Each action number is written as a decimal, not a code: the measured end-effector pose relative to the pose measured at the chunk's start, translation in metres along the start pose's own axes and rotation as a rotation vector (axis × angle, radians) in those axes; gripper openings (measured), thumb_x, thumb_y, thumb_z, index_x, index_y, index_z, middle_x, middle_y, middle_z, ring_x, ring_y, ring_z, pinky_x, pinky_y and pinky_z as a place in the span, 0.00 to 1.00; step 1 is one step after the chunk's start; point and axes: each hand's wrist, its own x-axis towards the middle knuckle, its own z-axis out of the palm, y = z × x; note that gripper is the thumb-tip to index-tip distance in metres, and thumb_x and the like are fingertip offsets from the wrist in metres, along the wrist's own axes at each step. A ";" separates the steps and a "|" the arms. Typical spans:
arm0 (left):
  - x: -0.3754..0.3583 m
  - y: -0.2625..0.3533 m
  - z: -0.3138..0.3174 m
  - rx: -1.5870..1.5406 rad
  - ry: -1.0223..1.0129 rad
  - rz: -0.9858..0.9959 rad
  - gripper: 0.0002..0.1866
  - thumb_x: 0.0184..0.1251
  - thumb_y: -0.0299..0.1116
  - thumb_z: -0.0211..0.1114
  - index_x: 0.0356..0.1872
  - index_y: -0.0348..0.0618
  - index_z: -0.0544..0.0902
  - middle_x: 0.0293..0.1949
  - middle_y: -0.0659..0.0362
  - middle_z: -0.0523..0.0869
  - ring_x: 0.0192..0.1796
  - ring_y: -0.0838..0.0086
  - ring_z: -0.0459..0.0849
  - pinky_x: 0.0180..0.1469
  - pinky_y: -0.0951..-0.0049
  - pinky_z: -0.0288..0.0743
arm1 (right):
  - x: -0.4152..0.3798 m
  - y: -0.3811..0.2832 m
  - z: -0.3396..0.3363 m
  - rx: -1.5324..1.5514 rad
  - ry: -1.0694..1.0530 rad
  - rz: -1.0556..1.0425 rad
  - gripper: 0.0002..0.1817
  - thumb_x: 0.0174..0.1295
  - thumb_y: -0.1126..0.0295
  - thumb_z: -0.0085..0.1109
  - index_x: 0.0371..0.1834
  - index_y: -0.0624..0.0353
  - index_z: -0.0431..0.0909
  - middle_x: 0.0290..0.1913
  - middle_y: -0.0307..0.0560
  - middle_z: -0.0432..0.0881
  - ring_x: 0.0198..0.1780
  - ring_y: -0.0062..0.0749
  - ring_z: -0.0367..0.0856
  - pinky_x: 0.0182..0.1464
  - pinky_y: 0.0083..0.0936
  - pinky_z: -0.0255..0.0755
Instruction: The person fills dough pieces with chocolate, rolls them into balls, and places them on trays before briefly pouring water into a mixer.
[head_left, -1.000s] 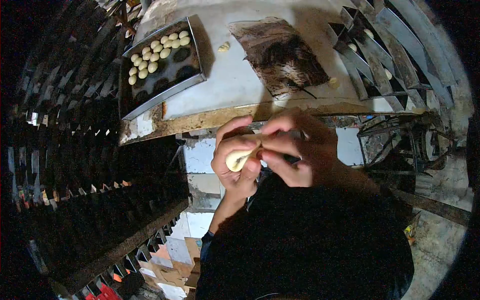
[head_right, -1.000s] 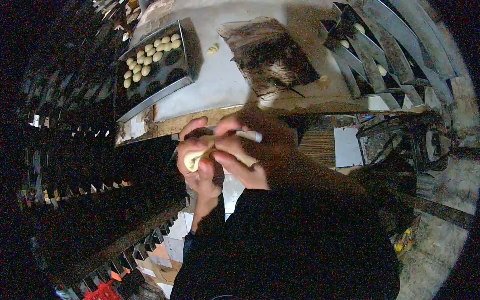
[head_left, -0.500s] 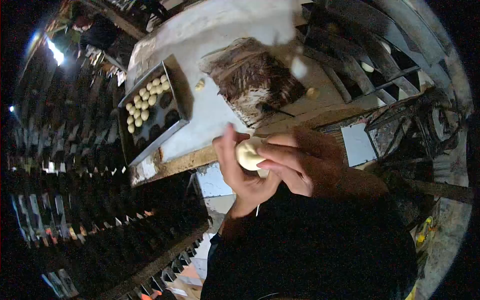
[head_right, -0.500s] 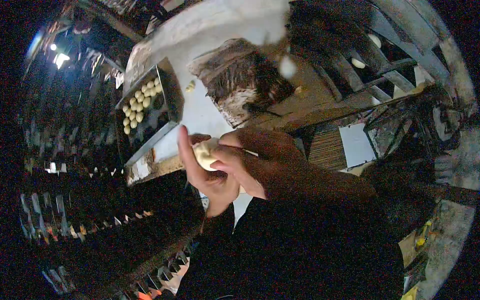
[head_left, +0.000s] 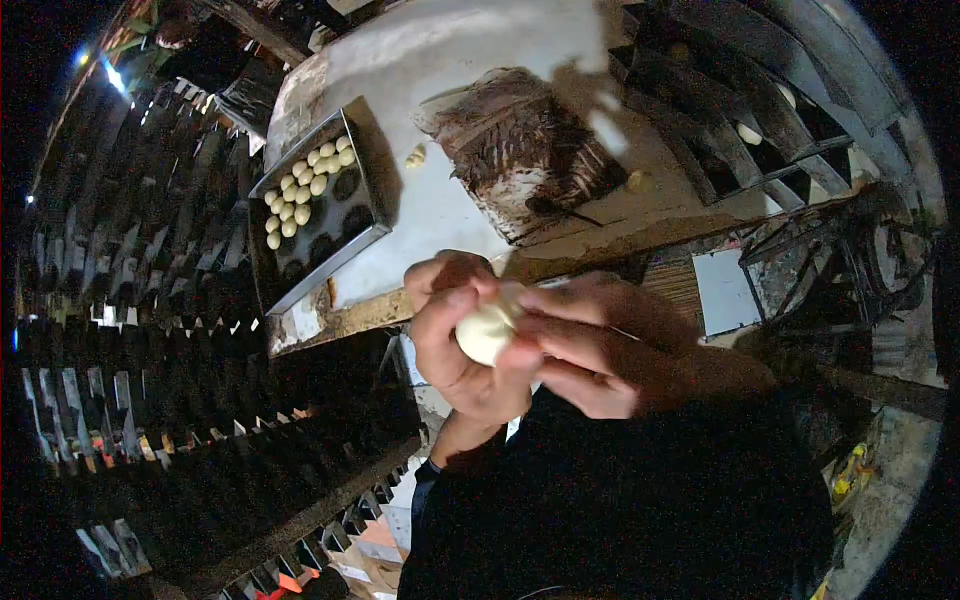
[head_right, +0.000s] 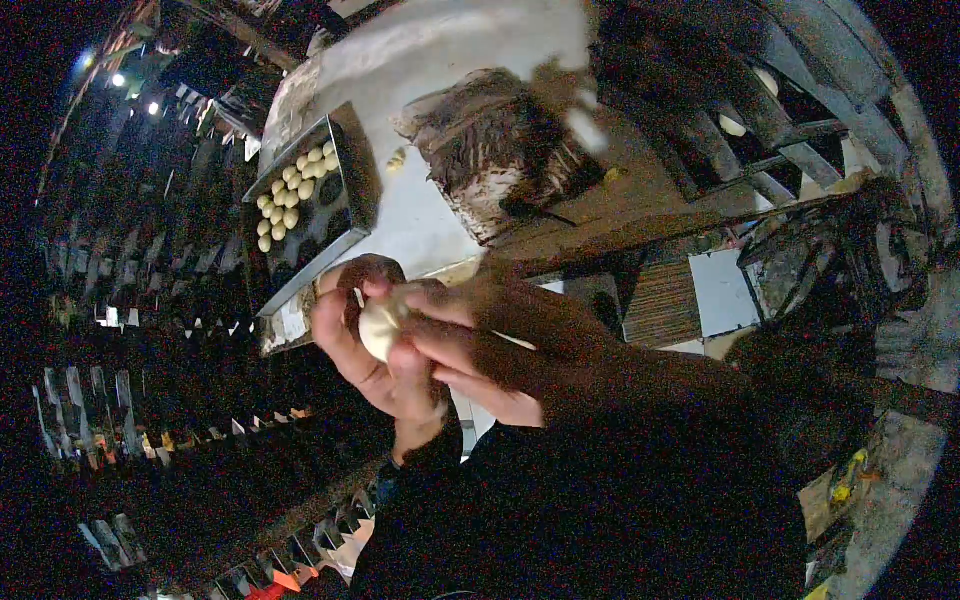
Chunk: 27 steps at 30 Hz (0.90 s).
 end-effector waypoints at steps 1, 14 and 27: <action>-0.001 0.001 -0.002 0.015 -0.009 0.060 0.39 0.51 0.51 0.75 0.59 0.41 0.67 0.46 0.51 0.70 0.44 0.69 0.72 0.44 0.68 0.70 | -0.004 -0.003 0.003 0.048 0.052 -0.019 0.27 0.45 0.77 0.70 0.54 0.57 0.76 0.53 0.49 0.80 0.50 0.39 0.81 0.50 0.30 0.77; -0.005 -0.054 0.045 0.536 -0.402 0.019 0.13 0.52 0.30 0.74 0.21 0.39 0.76 0.20 0.58 0.78 0.22 0.70 0.76 0.25 0.73 0.67 | -0.024 0.014 -0.061 -0.457 0.114 0.352 0.12 0.64 0.70 0.53 0.48 0.63 0.76 0.51 0.60 0.77 0.53 0.51 0.77 0.55 0.40 0.72; 0.047 -0.034 0.294 -0.472 -0.970 -0.596 0.29 0.47 0.27 0.76 0.50 0.38 0.71 0.26 0.57 0.75 0.28 0.71 0.75 0.31 0.73 0.72 | 0.014 0.016 -0.287 -0.796 -0.391 -0.156 0.17 0.59 0.68 0.58 0.50 0.64 0.74 0.54 0.56 0.74 0.52 0.51 0.78 0.56 0.39 0.75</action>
